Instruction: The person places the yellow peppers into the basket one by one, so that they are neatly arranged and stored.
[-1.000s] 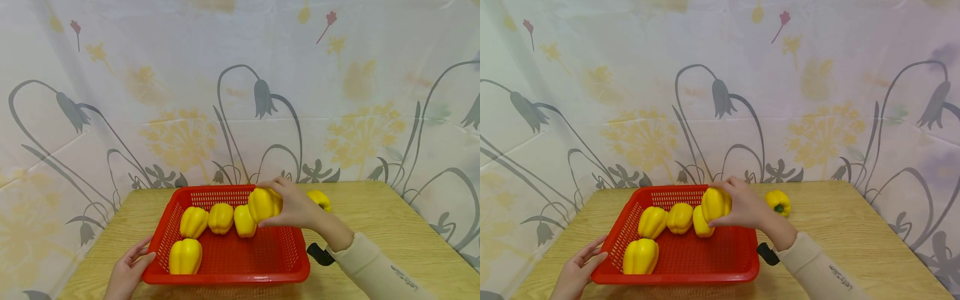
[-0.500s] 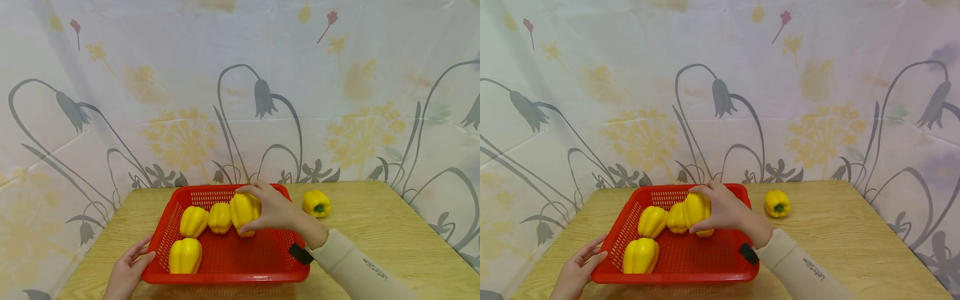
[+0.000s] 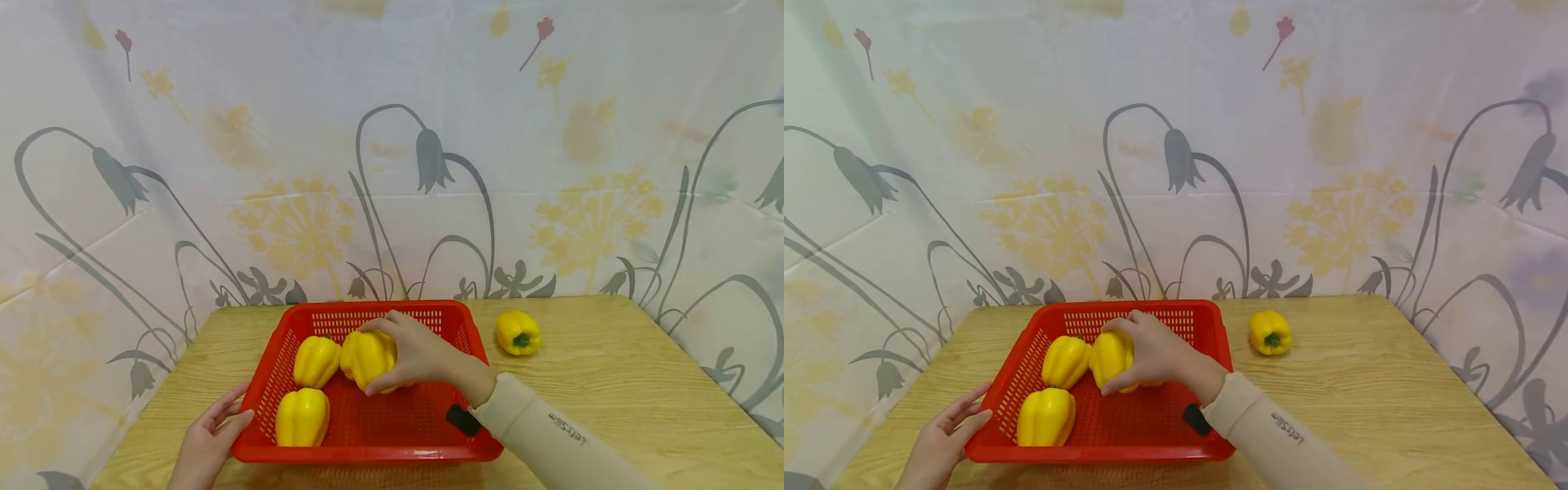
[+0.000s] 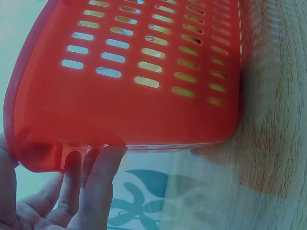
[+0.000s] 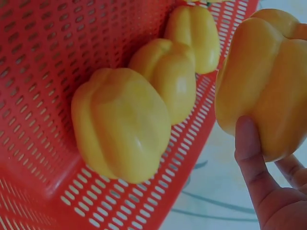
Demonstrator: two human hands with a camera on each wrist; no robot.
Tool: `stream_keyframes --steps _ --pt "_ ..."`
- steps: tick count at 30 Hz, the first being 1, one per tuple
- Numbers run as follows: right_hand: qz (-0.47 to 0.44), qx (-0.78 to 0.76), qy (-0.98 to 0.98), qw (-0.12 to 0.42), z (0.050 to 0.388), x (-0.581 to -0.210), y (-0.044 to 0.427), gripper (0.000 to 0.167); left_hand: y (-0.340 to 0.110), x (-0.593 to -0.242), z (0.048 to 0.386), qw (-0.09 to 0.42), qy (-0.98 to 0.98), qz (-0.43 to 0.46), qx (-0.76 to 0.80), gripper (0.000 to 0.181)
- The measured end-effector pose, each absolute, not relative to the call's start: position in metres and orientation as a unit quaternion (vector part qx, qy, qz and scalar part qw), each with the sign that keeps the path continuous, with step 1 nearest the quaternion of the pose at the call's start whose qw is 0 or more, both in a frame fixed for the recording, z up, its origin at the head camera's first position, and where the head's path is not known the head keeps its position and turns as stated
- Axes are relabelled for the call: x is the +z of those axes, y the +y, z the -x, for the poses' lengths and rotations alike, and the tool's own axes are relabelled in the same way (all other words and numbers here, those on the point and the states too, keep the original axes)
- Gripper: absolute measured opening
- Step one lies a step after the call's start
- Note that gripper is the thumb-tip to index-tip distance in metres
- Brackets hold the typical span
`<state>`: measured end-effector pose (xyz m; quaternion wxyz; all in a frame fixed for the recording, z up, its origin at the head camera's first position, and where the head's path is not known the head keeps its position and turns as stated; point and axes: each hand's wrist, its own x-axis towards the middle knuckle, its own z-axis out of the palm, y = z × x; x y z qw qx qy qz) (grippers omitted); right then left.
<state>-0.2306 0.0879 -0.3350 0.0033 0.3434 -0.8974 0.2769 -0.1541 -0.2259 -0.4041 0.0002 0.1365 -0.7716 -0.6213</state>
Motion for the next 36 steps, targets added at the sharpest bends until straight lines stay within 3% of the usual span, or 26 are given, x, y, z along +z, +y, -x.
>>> stream_keyframes --steps 25,36 --pt "-0.381 0.131 -0.908 -0.119 0.234 -0.376 0.052 0.075 -0.226 -0.403 0.155 -0.004 -0.769 -0.139 -0.624 0.063" --pt "-0.395 0.213 -0.870 -0.204 0.238 -0.372 0.061 0.064 -0.226 -0.403 0.154 -0.002 -0.767 -0.138 -0.627 0.064"
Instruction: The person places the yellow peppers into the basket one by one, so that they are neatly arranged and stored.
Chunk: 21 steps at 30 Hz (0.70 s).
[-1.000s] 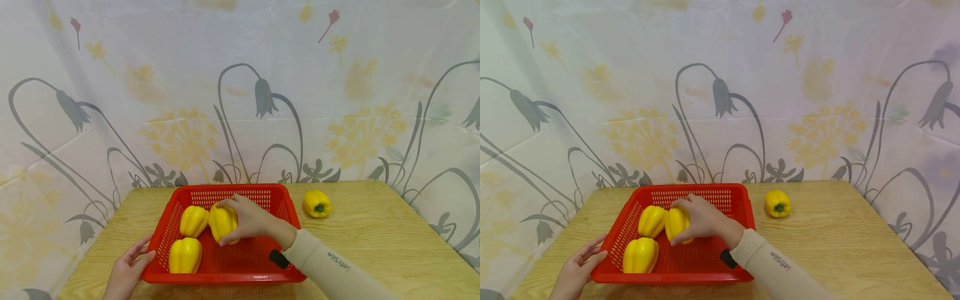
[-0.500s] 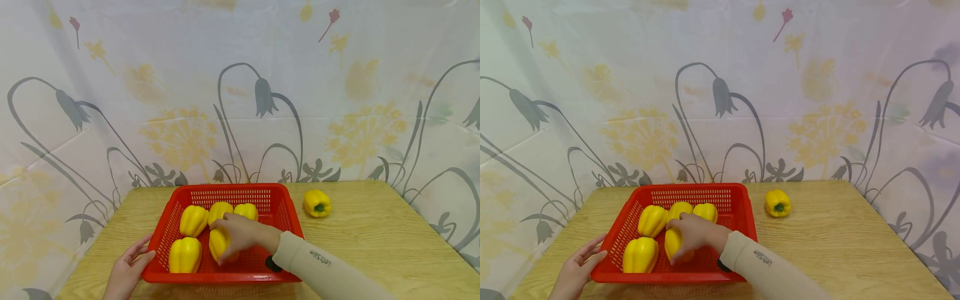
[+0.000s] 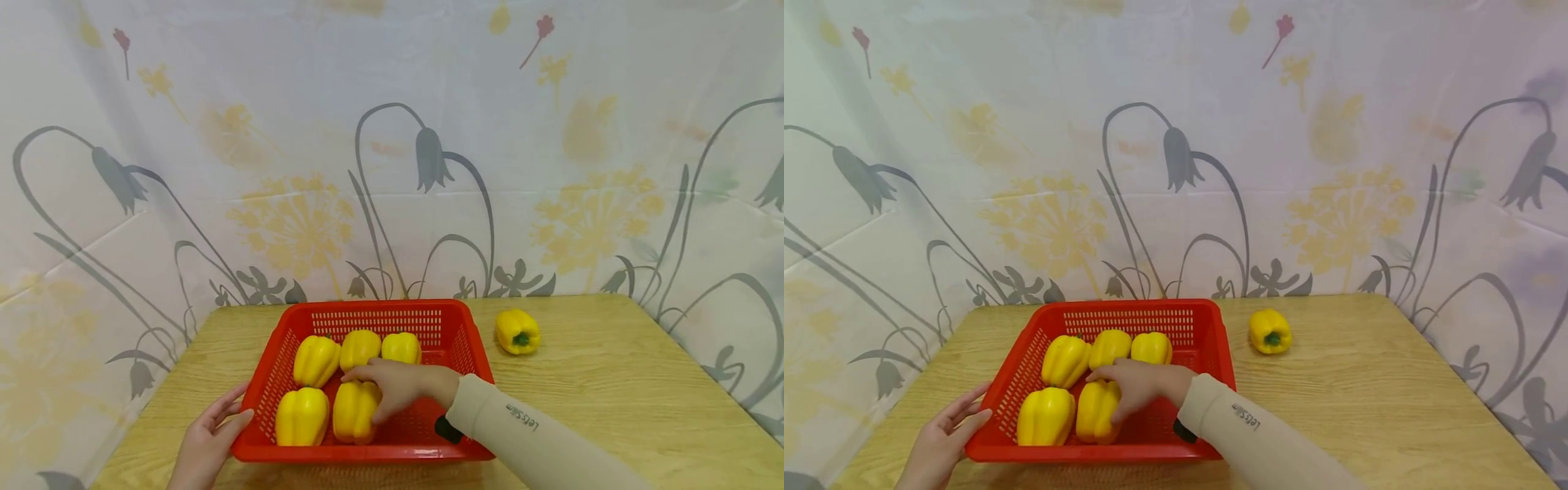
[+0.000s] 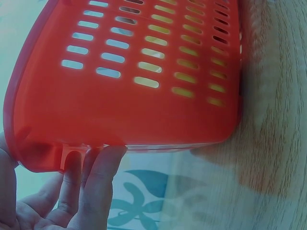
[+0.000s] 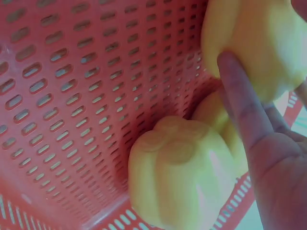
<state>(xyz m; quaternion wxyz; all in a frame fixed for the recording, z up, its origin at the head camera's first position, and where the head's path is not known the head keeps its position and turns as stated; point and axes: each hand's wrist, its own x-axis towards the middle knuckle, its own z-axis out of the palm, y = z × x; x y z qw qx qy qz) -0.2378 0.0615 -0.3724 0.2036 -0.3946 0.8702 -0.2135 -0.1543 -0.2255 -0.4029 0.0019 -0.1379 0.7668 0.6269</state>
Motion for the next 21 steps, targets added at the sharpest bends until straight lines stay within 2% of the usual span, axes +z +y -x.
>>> stream_keyframes --steps 8,14,21 --pt "0.459 -0.210 0.846 0.172 0.239 -0.370 0.059 0.059 -0.225 -0.403 0.154 -0.001 0.770 0.137 0.623 0.064" --pt "0.410 -0.238 0.866 0.160 0.238 -0.364 0.062 0.056 -0.225 -0.402 0.153 -0.004 0.776 0.135 0.616 0.064" --pt "0.380 -0.320 0.859 0.123 0.238 -0.348 0.071 0.044 -0.226 -0.403 0.154 -0.008 0.786 0.135 0.603 0.066"
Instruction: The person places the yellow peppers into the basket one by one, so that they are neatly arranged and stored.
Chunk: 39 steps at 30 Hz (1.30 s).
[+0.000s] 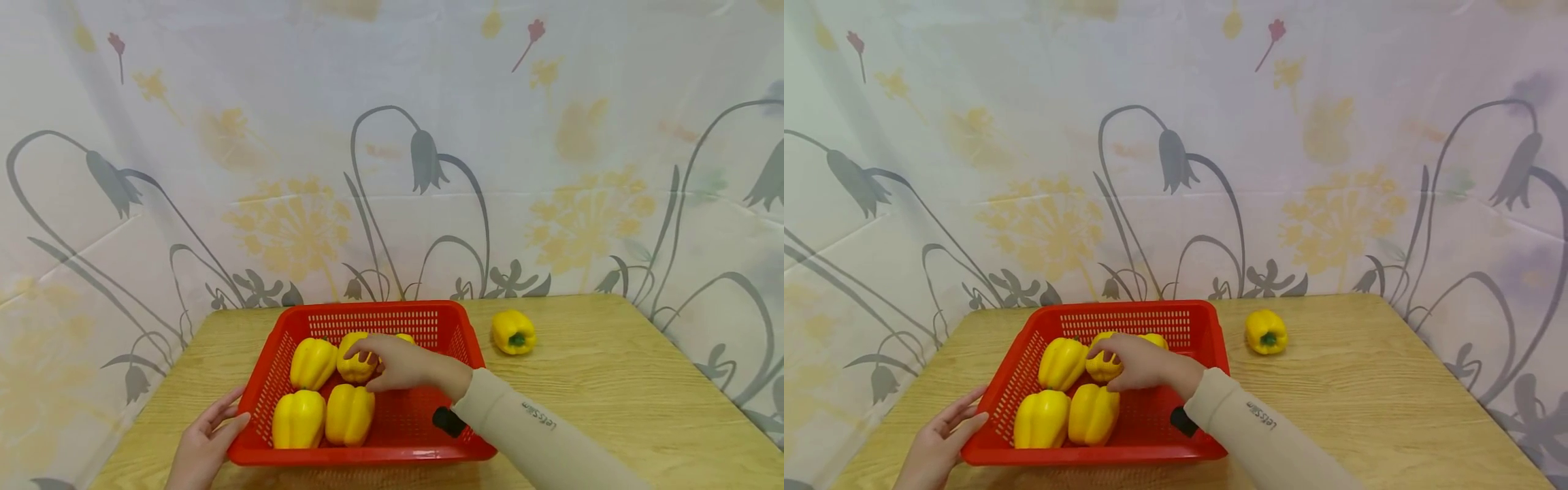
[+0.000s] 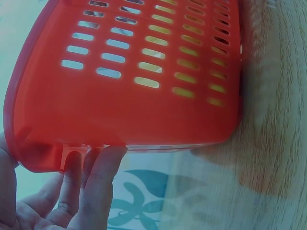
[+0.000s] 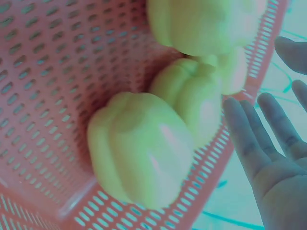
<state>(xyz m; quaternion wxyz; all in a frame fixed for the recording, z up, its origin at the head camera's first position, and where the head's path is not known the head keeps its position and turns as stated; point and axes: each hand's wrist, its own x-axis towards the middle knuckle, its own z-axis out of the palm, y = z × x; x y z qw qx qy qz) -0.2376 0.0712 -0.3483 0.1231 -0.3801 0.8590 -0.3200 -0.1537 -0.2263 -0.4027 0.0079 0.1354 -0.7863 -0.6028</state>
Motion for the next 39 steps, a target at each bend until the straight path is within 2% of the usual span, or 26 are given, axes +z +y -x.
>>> stream_keyframes --steps 8,23,33,39 --pt "0.389 -0.361 0.846 0.047 0.232 -0.330 0.083 0.034 -0.227 -0.403 0.154 0.005 -0.783 -0.141 -0.606 0.068" --pt "0.369 -0.381 0.845 -0.068 0.221 -0.317 0.111 0.025 -0.229 -0.404 0.155 0.000 -0.789 -0.141 -0.598 0.067" --pt "0.386 -0.403 0.823 -0.110 0.221 -0.316 0.129 0.025 -0.227 -0.403 0.155 0.004 -0.782 -0.134 -0.608 0.066" --pt "0.374 -0.396 0.830 -0.117 0.218 -0.315 0.142 0.023 -0.227 -0.404 0.154 0.015 -0.784 -0.125 -0.608 0.063"
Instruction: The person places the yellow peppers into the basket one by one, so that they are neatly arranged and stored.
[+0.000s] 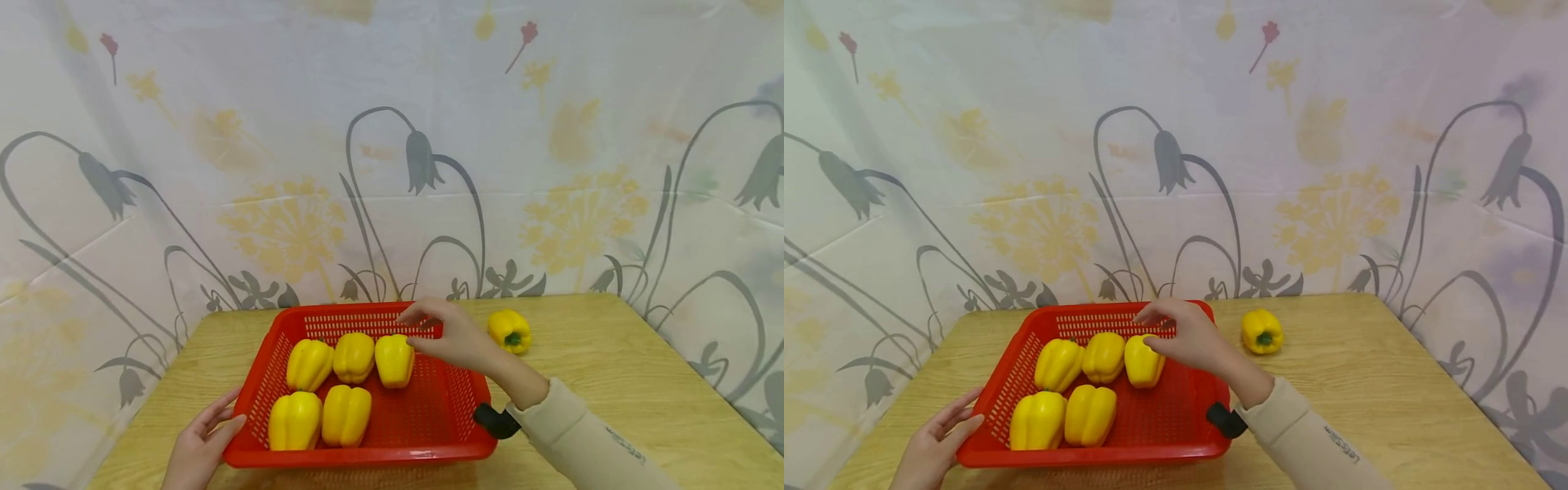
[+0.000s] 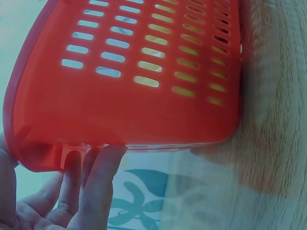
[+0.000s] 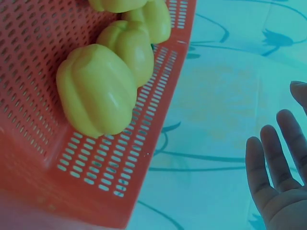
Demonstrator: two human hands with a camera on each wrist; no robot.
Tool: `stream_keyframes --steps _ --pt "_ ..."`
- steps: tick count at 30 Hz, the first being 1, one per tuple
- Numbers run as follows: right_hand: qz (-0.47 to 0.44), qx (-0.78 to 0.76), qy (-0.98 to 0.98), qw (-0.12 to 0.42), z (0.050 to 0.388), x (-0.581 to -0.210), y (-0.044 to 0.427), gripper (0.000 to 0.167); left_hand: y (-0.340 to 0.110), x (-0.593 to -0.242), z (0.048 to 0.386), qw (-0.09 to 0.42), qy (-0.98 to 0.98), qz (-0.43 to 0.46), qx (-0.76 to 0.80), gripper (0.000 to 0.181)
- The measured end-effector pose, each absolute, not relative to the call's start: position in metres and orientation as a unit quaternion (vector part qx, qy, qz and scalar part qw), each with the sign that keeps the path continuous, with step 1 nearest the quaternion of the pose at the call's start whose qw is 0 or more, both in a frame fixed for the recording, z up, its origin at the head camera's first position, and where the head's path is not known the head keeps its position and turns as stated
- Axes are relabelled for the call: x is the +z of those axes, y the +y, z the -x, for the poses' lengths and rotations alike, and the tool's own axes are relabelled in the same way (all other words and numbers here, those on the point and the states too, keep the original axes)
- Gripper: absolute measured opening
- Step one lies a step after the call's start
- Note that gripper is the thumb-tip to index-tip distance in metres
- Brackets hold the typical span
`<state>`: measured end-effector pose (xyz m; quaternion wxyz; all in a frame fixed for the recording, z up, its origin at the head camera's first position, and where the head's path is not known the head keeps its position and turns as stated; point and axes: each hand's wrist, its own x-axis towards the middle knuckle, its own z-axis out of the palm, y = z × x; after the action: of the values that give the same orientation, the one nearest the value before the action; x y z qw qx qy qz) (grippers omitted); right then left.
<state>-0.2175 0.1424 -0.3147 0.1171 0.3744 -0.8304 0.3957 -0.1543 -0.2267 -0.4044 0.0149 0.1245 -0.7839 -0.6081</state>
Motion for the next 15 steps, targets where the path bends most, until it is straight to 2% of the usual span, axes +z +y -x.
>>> stream_keyframes --steps 15 --pt "-0.308 0.401 -0.851 0.143 0.211 -0.325 0.175 0.021 -0.228 -0.405 0.156 0.001 -0.781 -0.131 -0.611 0.065"
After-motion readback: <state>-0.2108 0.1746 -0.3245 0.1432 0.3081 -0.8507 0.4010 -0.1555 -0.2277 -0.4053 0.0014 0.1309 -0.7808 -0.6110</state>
